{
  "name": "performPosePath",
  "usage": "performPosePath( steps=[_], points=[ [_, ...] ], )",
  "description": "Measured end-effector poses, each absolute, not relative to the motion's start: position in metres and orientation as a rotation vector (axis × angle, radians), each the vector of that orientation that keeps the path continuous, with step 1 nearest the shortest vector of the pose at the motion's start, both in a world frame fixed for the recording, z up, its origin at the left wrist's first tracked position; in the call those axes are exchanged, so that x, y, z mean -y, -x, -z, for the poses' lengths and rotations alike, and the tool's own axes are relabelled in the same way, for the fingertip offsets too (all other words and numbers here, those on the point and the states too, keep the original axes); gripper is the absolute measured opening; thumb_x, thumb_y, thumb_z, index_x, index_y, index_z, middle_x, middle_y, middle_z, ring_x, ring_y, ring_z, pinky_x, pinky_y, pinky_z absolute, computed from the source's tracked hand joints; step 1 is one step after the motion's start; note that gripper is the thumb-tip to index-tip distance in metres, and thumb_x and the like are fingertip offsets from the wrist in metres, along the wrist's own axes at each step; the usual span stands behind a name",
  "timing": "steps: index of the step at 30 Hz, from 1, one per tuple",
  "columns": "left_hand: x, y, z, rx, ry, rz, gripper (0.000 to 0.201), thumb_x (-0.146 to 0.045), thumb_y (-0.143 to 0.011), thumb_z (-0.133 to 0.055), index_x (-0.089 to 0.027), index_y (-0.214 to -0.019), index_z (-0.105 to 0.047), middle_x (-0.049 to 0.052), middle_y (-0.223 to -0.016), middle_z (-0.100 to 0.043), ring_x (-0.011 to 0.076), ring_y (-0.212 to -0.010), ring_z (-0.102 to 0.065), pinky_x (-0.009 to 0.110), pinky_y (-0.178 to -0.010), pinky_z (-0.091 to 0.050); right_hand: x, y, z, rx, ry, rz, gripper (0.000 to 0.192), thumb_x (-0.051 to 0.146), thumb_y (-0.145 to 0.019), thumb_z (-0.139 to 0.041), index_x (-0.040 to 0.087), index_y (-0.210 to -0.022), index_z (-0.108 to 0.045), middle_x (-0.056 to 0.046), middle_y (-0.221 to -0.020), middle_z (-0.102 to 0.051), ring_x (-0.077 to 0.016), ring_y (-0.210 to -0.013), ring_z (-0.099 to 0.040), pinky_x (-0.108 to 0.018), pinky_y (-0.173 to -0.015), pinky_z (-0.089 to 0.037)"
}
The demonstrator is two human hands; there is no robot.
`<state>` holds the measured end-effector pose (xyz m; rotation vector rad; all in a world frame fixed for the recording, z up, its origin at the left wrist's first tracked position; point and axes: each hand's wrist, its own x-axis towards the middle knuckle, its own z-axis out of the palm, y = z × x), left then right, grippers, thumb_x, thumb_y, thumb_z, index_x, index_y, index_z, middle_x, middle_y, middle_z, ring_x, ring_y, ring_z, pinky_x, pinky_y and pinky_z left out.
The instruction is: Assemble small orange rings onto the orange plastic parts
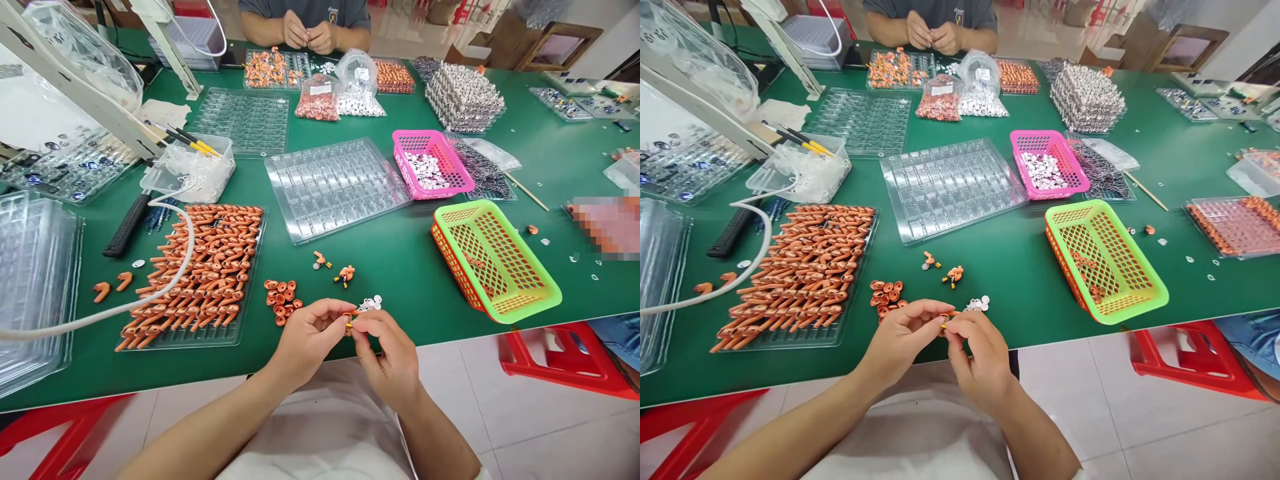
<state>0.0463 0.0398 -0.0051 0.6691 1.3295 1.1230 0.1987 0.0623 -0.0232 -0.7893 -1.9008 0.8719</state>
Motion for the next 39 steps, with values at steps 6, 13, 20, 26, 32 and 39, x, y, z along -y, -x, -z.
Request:
performPosePath(
  steps=[6, 13, 20, 26, 32, 39],
  points=[
    [-0.038, -0.044, 0.002, -1.305, -0.7, -1.093, 0.024, -0.027, -0.079, -0.07, -0.014, -0.098, -0.075, 0.006, -0.086, -0.077, 0.0191, -0.081, -0.072, 0.029, -0.08, -0.06, -0.065, -0.2, 0.023, 1.907, 0.839, -0.891, 0.023, 0.005, -0.094, -0.052, 0.024, -0.104, -0.061, -0.004, -0.092, -0.066, -0.0174, -0.083, -0.065, -0.031, -0.072, -0.057],
    [-0.035, -0.039, 0.005, -1.302, -0.882, -1.078, 0.027, -0.024, -0.086, -0.063, -0.014, -0.109, -0.074, 0.009, -0.099, -0.074, 0.019, -0.088, -0.07, 0.029, -0.082, -0.058, -0.067, -0.199, 0.025, 1.937, 0.851, -0.818, 0.026, 0.002, -0.093, -0.053, 0.023, -0.106, -0.061, -0.005, -0.093, -0.066, -0.0174, -0.085, -0.064, -0.032, -0.073, -0.056],
    [-0.031, -0.036, 0.013, -1.341, -1.148, -1.066, 0.028, -0.021, -0.093, -0.057, -0.019, -0.116, -0.073, 0.007, -0.097, -0.072, 0.0173, -0.091, -0.068, 0.026, -0.083, -0.055, -0.066, -0.201, 0.032, 2.031, 0.876, -0.72, 0.029, 0.002, -0.093, -0.054, 0.023, -0.112, -0.061, -0.006, -0.097, -0.065, -0.0181, -0.087, -0.064, -0.032, -0.075, -0.056],
    [-0.03, -0.034, 0.017, -1.35, -1.24, -1.063, 0.029, -0.016, -0.093, -0.056, -0.023, -0.116, -0.074, 0.004, -0.091, -0.072, 0.0141, -0.085, -0.067, 0.022, -0.081, -0.053, -0.07, -0.203, 0.025, 2.057, 0.851, -0.861, 0.026, 0.003, -0.095, -0.051, 0.023, -0.109, -0.06, -0.005, -0.094, -0.063, -0.0172, -0.083, -0.062, -0.031, -0.071, -0.053],
    [-0.03, -0.031, 0.013, -1.303, -1.258, -0.964, 0.028, -0.017, -0.094, -0.056, -0.024, -0.114, -0.075, 0.003, -0.087, -0.071, 0.0138, -0.082, -0.066, 0.022, -0.078, -0.052, -0.081, -0.21, 0.014, 2.002, 0.954, -1.257, 0.013, 0.01, -0.094, -0.057, 0.023, -0.094, -0.059, 0.0, -0.087, -0.062, -0.0129, -0.072, -0.058, -0.024, -0.062, -0.049],
    [-0.028, -0.031, 0.011, -1.3, -1.147, -0.952, 0.026, -0.022, -0.093, -0.057, -0.02, -0.111, -0.076, 0.006, -0.087, -0.072, 0.0165, -0.08, -0.067, 0.026, -0.076, -0.053, -0.083, -0.211, 0.014, 1.884, 1.056, -1.4, 0.006, 0.019, -0.093, -0.062, 0.022, -0.088, -0.064, -0.001, -0.084, -0.063, -0.0142, -0.072, -0.059, -0.025, -0.061, -0.048]
  ],
)
